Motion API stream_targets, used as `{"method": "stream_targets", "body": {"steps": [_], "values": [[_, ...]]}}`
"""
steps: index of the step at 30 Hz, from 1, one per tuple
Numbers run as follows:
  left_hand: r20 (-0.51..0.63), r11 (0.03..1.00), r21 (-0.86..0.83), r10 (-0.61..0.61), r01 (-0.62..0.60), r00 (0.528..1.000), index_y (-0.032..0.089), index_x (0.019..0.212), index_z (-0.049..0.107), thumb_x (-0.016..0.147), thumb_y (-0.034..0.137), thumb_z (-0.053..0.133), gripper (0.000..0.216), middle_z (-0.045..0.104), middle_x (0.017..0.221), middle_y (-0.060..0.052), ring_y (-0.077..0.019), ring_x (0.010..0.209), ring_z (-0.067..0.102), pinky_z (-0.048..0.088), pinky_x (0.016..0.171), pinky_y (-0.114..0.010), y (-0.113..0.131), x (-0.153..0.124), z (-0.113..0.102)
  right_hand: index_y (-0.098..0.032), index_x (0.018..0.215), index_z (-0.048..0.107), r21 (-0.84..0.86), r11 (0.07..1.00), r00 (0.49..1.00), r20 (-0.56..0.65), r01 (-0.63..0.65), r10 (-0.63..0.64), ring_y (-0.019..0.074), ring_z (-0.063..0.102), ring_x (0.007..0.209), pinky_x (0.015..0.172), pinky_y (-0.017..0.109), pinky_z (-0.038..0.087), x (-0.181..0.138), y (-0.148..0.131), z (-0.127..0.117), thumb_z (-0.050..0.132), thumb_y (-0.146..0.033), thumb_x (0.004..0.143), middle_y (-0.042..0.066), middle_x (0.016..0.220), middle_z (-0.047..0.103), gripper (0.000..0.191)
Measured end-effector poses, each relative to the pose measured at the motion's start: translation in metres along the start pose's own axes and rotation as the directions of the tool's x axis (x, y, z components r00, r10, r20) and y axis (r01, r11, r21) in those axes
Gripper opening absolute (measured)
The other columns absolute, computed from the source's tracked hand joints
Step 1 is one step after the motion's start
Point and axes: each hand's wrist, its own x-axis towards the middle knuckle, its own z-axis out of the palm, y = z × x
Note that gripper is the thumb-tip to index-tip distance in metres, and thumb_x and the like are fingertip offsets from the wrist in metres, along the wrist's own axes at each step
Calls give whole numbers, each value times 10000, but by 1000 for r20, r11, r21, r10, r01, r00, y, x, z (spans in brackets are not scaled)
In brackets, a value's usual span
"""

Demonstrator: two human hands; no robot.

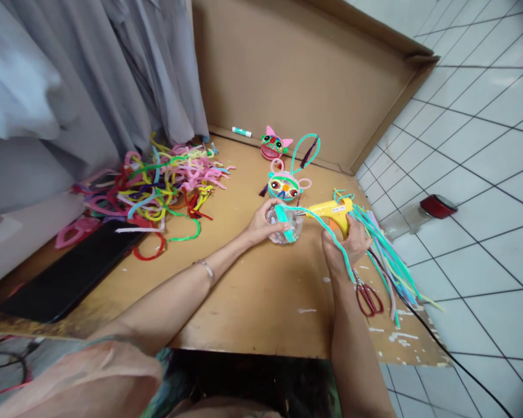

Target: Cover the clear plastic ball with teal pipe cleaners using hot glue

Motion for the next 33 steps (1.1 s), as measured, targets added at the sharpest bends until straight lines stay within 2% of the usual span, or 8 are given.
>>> {"method": "stream_targets", "body": {"steps": [6,14,23,33], "values": [[4,994,-95,-56,56,998,178,1088,539,516,405,872,700,634,975,-19,-145,798,601,496,775,-265,-1,1,1,-152,1136,593,37,999,1000,25,5,-6,274,653,939,861,436,453,1,-4,-2,609,-348,778,119,1003,690,409],[46,996,2,-84,84,995,167,1094,562,499,397,863,705,629,923,-9,-160,807,598,493,757,-263,6,-3,6,-162,1118,592,48,998,997,64,-47,44,274,623,944,885,452,443,2,-18,-6,584,-351,799,120,1003,678,371],[88,996,41,-88,85,992,165,1096,561,503,374,859,696,629,912,-7,-132,747,573,481,718,-248,8,-5,7,-163,1204,571,35,999,995,102,14,-17,270,637,971,822,391,446,-6,4,6,617,-386,789,126,1053,673,474],[79,996,51,-81,77,994,154,1125,584,497,372,871,724,641,898,-4,-149,779,608,501,748,-260,4,-4,6,-156,1211,574,8,1000,992,125,-14,13,286,628,991,818,411,450,-8,3,9,600,-407,812,143,1075,674,472]]}}
